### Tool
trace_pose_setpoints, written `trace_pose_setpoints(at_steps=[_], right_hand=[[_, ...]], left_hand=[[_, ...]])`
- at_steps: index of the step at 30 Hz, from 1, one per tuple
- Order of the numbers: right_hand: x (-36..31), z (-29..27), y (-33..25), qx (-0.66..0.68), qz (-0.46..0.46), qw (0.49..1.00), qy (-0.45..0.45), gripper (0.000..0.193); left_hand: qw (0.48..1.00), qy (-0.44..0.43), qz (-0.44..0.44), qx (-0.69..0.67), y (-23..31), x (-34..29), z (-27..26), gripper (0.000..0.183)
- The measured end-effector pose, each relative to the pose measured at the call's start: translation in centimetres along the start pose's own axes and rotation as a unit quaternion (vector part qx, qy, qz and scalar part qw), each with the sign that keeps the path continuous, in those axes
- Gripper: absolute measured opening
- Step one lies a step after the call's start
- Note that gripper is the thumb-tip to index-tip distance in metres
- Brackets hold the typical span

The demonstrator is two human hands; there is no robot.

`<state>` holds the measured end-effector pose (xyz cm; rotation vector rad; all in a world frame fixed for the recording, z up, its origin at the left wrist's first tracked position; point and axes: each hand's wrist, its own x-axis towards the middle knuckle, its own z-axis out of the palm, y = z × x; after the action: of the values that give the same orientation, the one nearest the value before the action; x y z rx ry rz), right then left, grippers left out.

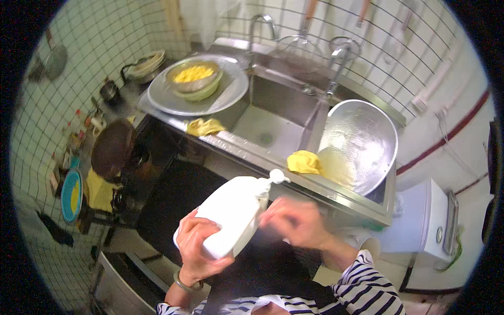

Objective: The person washes a wok and a ladle with a yellow cloth under running water, then wipes the sink area. They pour a yellow liquid from a pot into a plastic bag, then wash the pot with the cloth. The person also wipes the stove and floor.

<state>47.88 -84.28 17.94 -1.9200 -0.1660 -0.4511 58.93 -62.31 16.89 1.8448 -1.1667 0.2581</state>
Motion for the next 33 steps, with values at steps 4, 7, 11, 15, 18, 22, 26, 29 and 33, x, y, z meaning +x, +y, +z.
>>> trace_pose_setpoints(at_steps=[4, 7, 11, 15, 18, 22, 26, 29, 33], right_hand=[[0.3, -8.6, -1.2, -0.363, -0.152, 0.891, 0.225, 0.019], [1.2, -13.8, 1.1, -0.389, -0.144, 0.882, 0.222, 0.013], [1.0, -22.2, 3.6, -0.197, -0.133, 0.944, 0.23, 0.006], [0.7, -29.1, 2.9, -0.248, -0.122, 0.956, 0.093, 0.018], [2.4, -31.3, 2.7, -0.279, 0.102, 0.954, 0.051, 0.02], [4.3, -32.7, 3.1, -0.303, 0.189, 0.93, -0.091, 0.021], [3.7, -32.0, 4.7, -0.38, 0.101, 0.914, -0.096, 0.016], [2.7, -30.4, 5.3, -0.418, 0.068, 0.905, -0.037, 0.013], [2.7, -29.2, 4.1, -0.416, 0.08, 0.905, -0.024, 0.013]], left_hand=[[0.991, 0.022, 0.042, -0.122, 2.1, 4.5, 3.9, 0.031], [0.977, 0.058, 0.03, -0.201, 3.4, 7.1, 9.2, 0.03], [0.967, 0.036, 0.003, -0.252, 5.5, 9.8, 17.3, 0.034], [0.956, 0.029, 0.002, -0.291, 7.4, 11.5, 22.9, 0.038], [0.966, 0.034, 0.043, -0.254, 8.6, 13.1, 24.7, 0.036], [0.971, -0.042, -0.002, -0.236, 10.1, 14.8, 25.3, 0.037], [0.965, -0.019, 0.001, -0.26, 10.9, 15.2, 25.4, 0.041], [0.964, -0.004, 0.0, -0.266, 11.1, 15.1, 25.5, 0.04], [0.962, -0.003, 0.017, -0.273, 10.8, 14.6, 25.2, 0.038]])
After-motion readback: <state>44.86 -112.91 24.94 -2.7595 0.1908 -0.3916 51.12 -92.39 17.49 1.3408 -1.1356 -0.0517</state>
